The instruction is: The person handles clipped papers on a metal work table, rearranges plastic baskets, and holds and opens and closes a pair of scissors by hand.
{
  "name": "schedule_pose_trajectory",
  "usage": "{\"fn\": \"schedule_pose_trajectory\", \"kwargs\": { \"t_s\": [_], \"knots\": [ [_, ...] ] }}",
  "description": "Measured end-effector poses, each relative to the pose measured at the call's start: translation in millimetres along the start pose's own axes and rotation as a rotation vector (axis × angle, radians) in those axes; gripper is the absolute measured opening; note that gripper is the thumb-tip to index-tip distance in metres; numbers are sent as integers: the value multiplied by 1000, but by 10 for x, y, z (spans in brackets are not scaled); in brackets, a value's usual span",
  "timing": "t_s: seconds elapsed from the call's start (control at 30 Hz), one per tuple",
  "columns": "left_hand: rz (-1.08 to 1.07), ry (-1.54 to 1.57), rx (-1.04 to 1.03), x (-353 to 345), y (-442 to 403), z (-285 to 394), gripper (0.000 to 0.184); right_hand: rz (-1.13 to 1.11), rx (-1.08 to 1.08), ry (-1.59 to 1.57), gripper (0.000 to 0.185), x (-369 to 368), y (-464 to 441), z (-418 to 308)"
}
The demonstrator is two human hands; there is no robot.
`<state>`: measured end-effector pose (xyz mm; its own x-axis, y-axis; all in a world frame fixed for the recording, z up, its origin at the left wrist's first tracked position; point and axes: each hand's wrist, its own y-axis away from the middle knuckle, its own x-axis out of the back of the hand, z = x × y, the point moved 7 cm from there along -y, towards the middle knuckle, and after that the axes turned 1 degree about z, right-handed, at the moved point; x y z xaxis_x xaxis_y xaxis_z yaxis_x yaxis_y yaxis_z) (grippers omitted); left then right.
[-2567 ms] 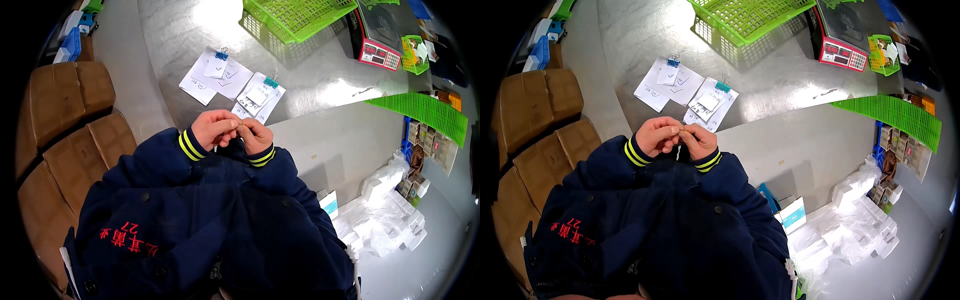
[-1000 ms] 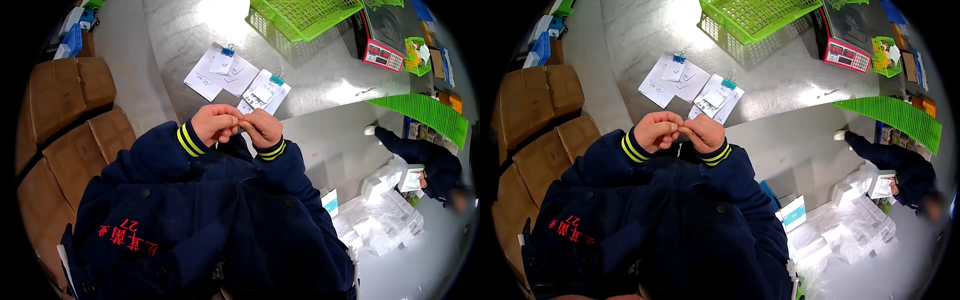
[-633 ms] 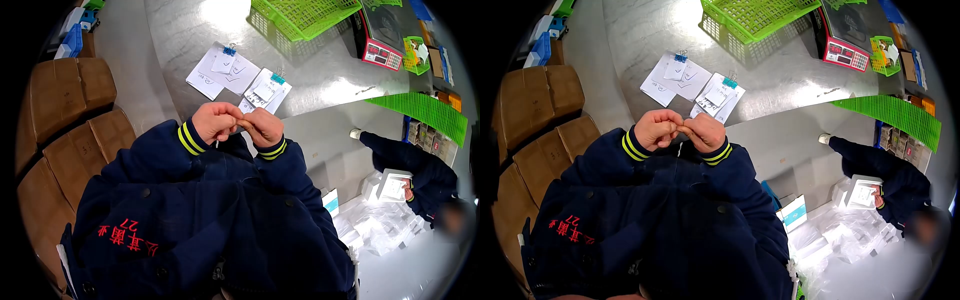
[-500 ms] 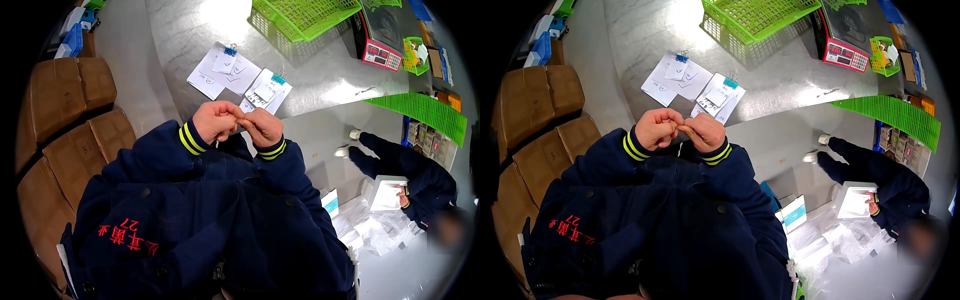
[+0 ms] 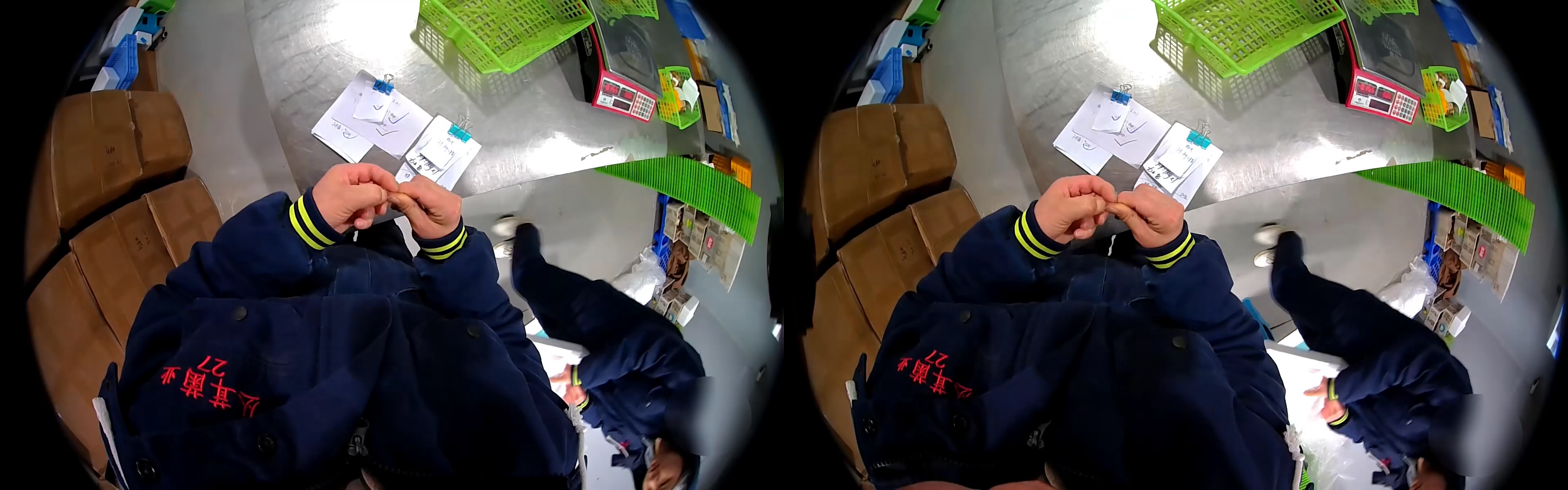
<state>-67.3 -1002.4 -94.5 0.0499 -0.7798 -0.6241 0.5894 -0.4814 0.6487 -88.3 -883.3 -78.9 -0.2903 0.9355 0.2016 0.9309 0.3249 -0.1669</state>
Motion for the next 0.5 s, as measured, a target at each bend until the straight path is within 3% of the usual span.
{"fn": "schedule_pose_trajectory", "kwargs": {
  "t_s": [0.27,0.37,0.5],
  "knots": [
    [23,-28,-6,-4,30,37,16,-4,-39,-9,7,-47,-31,-71],
    [27,-43,-9,-52,54,93,15,15,-372,-517,9,-136,51,112],
    [-12,-111,36,-118,96,151,13,-32,-516,-665,10,-170,117,204]
  ]
}}
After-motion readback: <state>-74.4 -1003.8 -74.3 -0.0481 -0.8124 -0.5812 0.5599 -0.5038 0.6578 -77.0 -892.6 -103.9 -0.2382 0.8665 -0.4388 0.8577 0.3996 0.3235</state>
